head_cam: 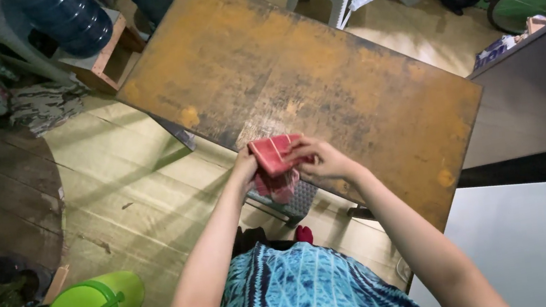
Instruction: The person wipes a wooden table with a red cloth, sprays cleaner from a pink bottle, and continues wiping the surface. The person folds the cloth and repeats the spray-and-wipe cycle across the table.
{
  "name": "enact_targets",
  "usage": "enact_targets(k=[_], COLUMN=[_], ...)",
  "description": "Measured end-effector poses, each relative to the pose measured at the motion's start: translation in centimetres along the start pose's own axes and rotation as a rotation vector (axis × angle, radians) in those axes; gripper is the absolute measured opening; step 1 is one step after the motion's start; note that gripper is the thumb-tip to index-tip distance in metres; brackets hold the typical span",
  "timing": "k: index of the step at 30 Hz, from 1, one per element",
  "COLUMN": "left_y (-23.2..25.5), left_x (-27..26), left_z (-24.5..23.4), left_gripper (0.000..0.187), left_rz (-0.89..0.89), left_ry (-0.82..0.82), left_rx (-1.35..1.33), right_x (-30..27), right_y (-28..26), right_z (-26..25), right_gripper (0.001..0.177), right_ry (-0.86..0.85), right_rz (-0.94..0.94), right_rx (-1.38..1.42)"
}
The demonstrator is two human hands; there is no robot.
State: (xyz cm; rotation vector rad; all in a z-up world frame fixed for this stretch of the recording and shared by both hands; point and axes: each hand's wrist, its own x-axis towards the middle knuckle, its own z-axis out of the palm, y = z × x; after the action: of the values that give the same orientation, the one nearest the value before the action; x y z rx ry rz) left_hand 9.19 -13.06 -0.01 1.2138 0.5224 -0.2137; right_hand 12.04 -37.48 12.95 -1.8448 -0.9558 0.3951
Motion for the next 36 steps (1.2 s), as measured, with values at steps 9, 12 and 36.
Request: enact_targets(k=[9, 12, 36], left_y=[5.4, 5.3, -5.5], left_x=[-5.0, -5.2, 1.0], left_z=[3.4, 3.4, -1.7], left_gripper=[0.028, 0.028, 0.026], left_rz=[0.192, 0.182, -0.161], left_ry=[-0.139, -0.154, -0.013], left_rx=[-0.099, -0.128, 0.251], right_x=[-2.0, -1.7, -8.1], right_y=[4.0, 10.6, 19.9], right_z=[0.3, 2.4, 3.3], right_gripper=[0.032, 0.028, 0.041], right_ry=[0.150, 0.575, 0.684], right_rz=[0.246, 0.454, 0.662], right_rx=[0.747, 0.201, 0.416])
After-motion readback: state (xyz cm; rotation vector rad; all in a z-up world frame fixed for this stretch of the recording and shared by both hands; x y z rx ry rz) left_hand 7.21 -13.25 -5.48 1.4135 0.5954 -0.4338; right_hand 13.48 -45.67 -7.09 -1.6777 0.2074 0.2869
